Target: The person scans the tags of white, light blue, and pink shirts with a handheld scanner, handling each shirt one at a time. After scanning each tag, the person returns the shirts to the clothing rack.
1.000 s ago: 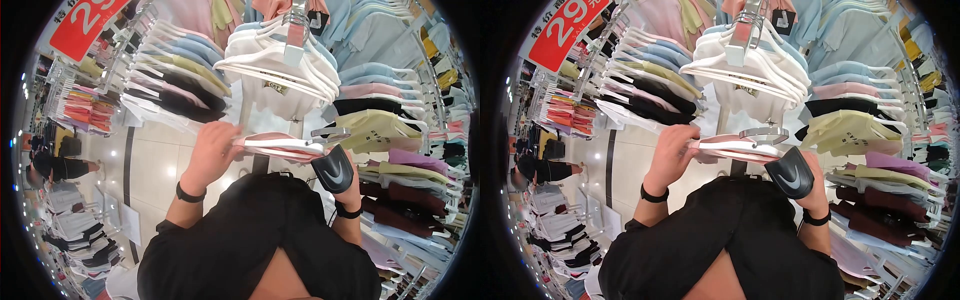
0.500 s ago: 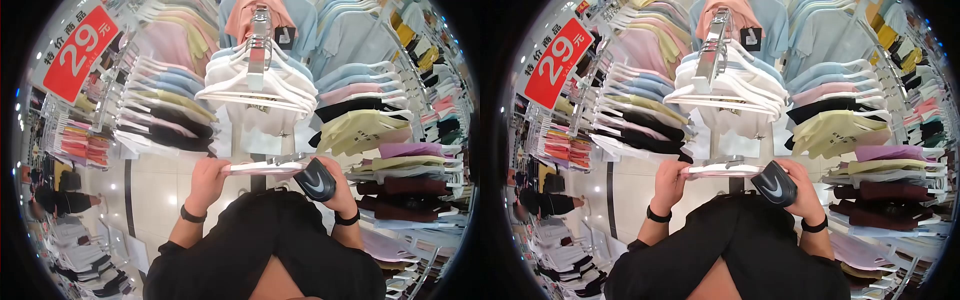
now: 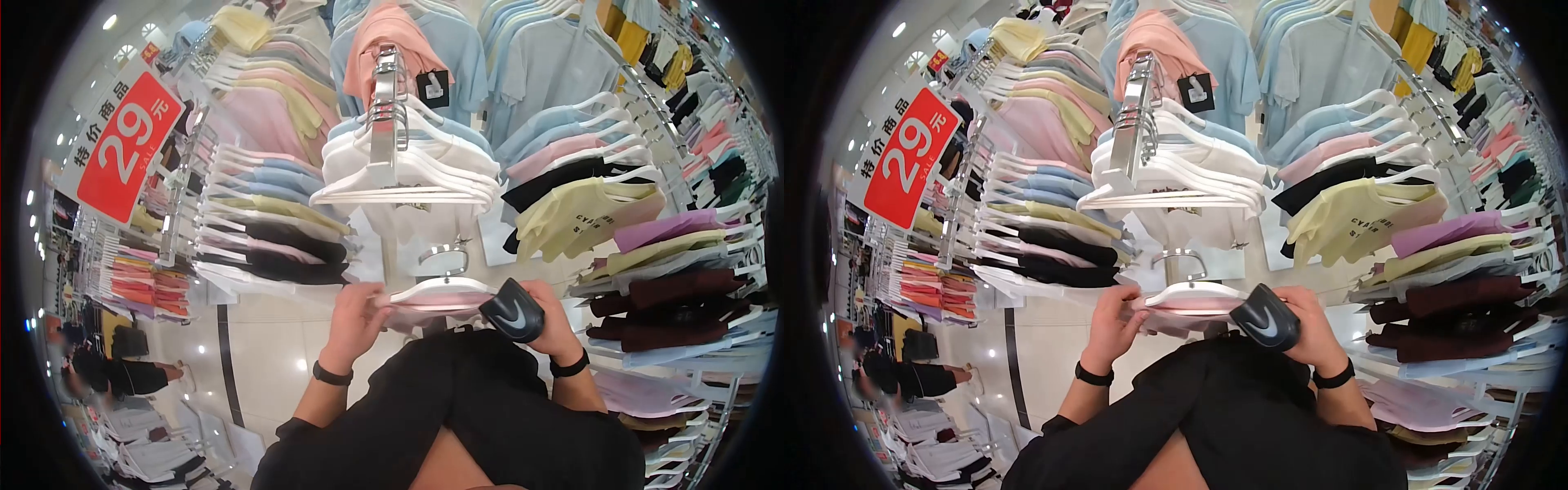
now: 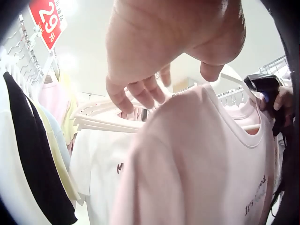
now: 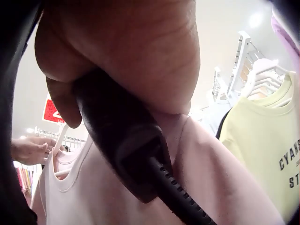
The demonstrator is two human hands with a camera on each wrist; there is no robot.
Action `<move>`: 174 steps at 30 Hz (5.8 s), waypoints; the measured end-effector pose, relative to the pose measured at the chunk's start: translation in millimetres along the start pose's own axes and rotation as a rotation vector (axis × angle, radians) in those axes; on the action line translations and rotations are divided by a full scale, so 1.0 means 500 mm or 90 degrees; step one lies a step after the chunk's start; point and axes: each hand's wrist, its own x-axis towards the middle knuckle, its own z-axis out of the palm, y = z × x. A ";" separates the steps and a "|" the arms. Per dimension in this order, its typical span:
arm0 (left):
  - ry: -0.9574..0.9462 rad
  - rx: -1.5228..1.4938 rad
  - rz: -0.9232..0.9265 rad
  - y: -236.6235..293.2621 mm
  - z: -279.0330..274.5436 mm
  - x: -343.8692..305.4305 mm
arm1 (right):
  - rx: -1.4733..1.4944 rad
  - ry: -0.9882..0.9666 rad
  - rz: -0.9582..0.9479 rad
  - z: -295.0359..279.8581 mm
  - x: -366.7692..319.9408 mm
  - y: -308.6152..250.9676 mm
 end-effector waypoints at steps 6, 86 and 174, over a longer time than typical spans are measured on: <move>0.106 0.102 0.074 0.001 -0.014 0.089 | -0.034 0.132 0.110 -0.052 -0.033 0.005; -0.018 -0.179 -0.460 -0.356 0.092 -0.307 | 0.197 0.277 0.346 0.057 0.047 0.085; -0.016 -0.749 -0.215 0.179 0.203 0.628 | 0.407 -0.021 0.259 -0.202 0.486 0.012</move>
